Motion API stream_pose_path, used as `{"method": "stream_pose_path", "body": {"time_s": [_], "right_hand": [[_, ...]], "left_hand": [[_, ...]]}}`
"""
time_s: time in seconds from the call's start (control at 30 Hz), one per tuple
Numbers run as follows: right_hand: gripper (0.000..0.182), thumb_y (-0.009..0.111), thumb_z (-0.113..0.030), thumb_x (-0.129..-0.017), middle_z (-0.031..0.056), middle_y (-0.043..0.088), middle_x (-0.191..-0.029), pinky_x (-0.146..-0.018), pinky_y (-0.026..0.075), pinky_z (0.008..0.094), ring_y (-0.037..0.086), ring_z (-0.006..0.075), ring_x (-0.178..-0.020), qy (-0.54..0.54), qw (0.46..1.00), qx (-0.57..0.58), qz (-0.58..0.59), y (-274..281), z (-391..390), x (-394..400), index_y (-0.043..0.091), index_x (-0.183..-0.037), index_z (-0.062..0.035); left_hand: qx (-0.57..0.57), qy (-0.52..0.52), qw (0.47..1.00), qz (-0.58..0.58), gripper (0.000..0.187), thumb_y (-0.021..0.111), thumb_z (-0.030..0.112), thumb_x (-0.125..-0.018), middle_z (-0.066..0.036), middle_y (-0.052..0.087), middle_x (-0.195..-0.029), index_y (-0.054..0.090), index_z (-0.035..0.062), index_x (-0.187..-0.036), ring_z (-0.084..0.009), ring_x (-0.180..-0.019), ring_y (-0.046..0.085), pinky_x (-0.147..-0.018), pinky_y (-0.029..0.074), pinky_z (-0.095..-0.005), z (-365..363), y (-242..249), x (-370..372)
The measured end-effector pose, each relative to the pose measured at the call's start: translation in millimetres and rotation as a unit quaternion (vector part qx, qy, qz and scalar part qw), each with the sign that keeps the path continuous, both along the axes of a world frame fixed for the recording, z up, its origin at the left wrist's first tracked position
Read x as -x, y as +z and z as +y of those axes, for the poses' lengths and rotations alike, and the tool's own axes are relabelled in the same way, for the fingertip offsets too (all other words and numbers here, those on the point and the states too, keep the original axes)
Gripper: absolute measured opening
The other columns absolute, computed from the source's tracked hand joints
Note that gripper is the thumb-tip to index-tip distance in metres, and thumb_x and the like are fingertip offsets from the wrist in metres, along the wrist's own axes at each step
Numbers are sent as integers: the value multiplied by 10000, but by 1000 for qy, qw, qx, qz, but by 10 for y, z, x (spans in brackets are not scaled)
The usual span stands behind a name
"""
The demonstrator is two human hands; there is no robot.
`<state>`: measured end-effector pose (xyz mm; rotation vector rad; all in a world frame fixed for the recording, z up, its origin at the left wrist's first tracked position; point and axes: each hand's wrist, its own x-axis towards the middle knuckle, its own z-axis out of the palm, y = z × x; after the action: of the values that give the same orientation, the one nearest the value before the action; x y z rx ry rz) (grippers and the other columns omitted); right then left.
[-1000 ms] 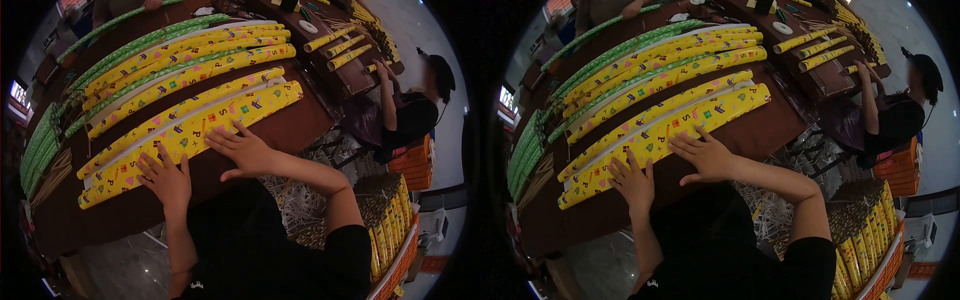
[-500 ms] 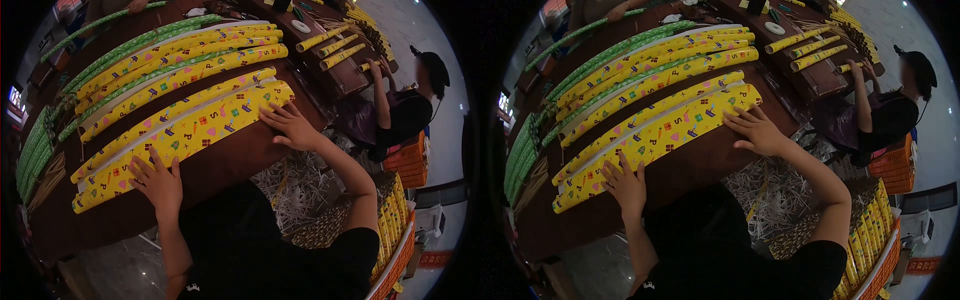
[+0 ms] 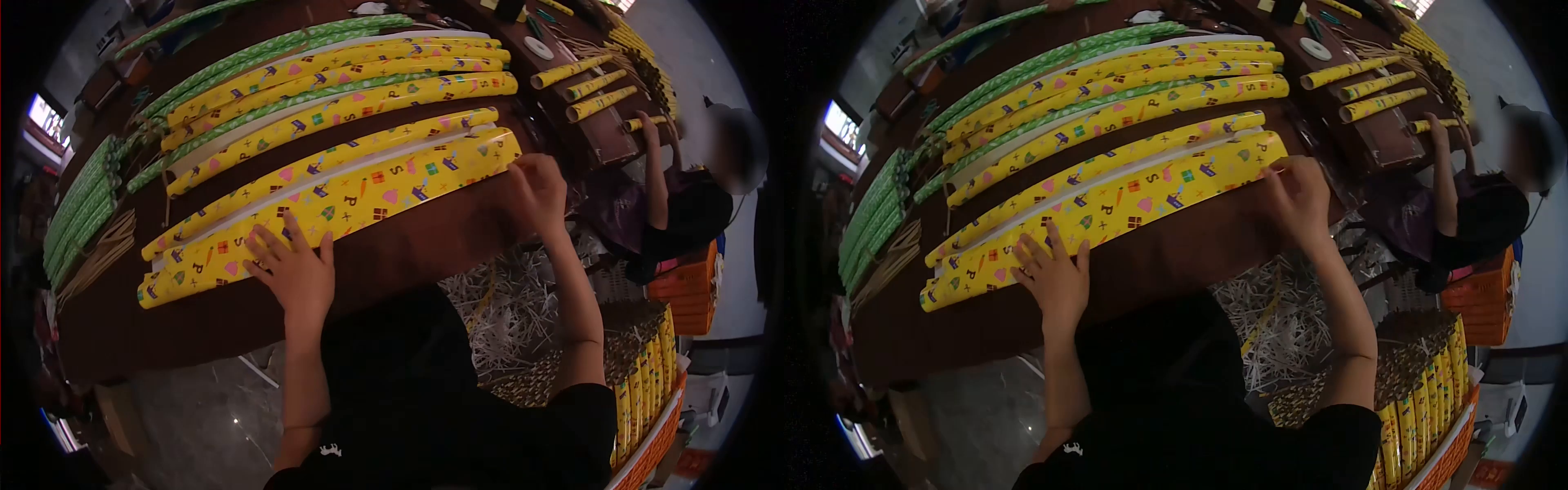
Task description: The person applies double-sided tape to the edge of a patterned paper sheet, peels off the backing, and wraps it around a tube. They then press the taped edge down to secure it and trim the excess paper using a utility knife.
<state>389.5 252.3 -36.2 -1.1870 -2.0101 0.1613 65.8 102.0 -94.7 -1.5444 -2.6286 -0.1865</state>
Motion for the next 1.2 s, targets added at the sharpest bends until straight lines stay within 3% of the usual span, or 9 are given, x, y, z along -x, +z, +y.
{"method": "stream_pose_path", "body": {"time_s": [0.03, 0.07, 0.2, 0.33, 0.4, 0.5, 0.6, 0.9, 1.2], "right_hand": [[179, 728, -136, -828, 106, 678, -924, -704, 514, 371, 648, 275, -793, 37, 985, 136, 98, 6, -112, 240, 658, -934, -11], [160, 739, -158, -815, 121, 673, -783, -600, 505, 350, 646, 269, -670, 103, 970, 192, 107, 85, -255, 568, 666, -823, -15], [291, 715, -333, -819, 140, 672, -719, -617, 518, 351, 664, 287, -679, 246, 938, 185, -160, 80, -380, 1463, 692, -781, -45], [353, 700, -380, -817, 116, 680, -699, -600, 524, 338, 668, 255, -636, 296, 886, 218, -282, 60, -122, 2022, 686, -760, -32], [384, 704, -373, -826, 83, 669, -638, -565, 520, 316, 656, 190, -556, 312, 759, 455, -345, 235, -14, 2174, 674, -686, -16], [344, 687, -345, -849, 90, 686, -696, -567, 511, 291, 656, 168, -595, 292, 703, 538, -362, 207, 74, 2299, 667, -759, -15], [342, 688, -344, -860, 85, 682, -689, -565, 504, 287, 644, 169, -584, 278, 696, 544, -378, 251, 80, 2316, 659, -771, -15], [396, 666, -409, -883, 73, 656, -635, -540, 450, 276, 614, 154, -546, 213, 694, 589, -356, 227, 238, 1917, 651, -764, -32], [409, 659, -444, -862, 51, 667, -641, -586, 453, 301, 627, 153, -565, 146, 699, 596, -367, 340, 443, 1387, 653, -728, -58]], "left_hand": [[-5, -2, 1000, 2, 736, 402, 555, -962, -383, 154, -1489, 253, 79, -1503, -549, -1396, 101, -1071, 75, -701, 1, -1, -2], [0, -1, 1000, -7, 731, 405, 549, -962, -388, 158, -1485, 255, 78, -1501, -555, -1392, 108, -1070, 70, -702, -3, 29, -13], [-11, -4, 1000, -5, 723, 408, 539, -964, -397, 161, -1479, 257, 73, -1496, -568, -1384, 117, -1070, 67, -702, 1, 21, -16], [-10, -3, 1000, -1, 724, 409, 538, -964, -396, 168, -1476, 255, 73, -1497, -568, -1382, 124, -1069, 69, -702, 4, 23, -18], [-15, -4, 1000, 2, 732, 408, 545, -963, -395, 171, -1475, 249, 74, -1500, -568, -1381, 125, -1069, 73, -701, 1, 5, -14], [-18, -4, 1000, 3, 749, 402, 559, -961, -392, 168, -1478, 235, 73, -1506, -567, -1381, 124, -1069, 78, -700, 1, 37, -23], [61, 9, 997, -38, 753, 336, 577, -977, -367, 91, -1512, 141, 102, -1529, -546, -1405, 47, -1096, 38, -669, -6, 194, -51], [16, -2, 999, -31, 783, 393, 582, -952, -375, 108, -1503, 198, 77, -1517, -542, -1403, 61, -1082, 44, -687, -16, 85, -22], [31, 2, 999, -26, 786, 378, 583, -959, -367, 93, -1510, 155, 89, -1528, -541, -1407, 39, -1085, 28, -685, -18, 66, -16]]}}
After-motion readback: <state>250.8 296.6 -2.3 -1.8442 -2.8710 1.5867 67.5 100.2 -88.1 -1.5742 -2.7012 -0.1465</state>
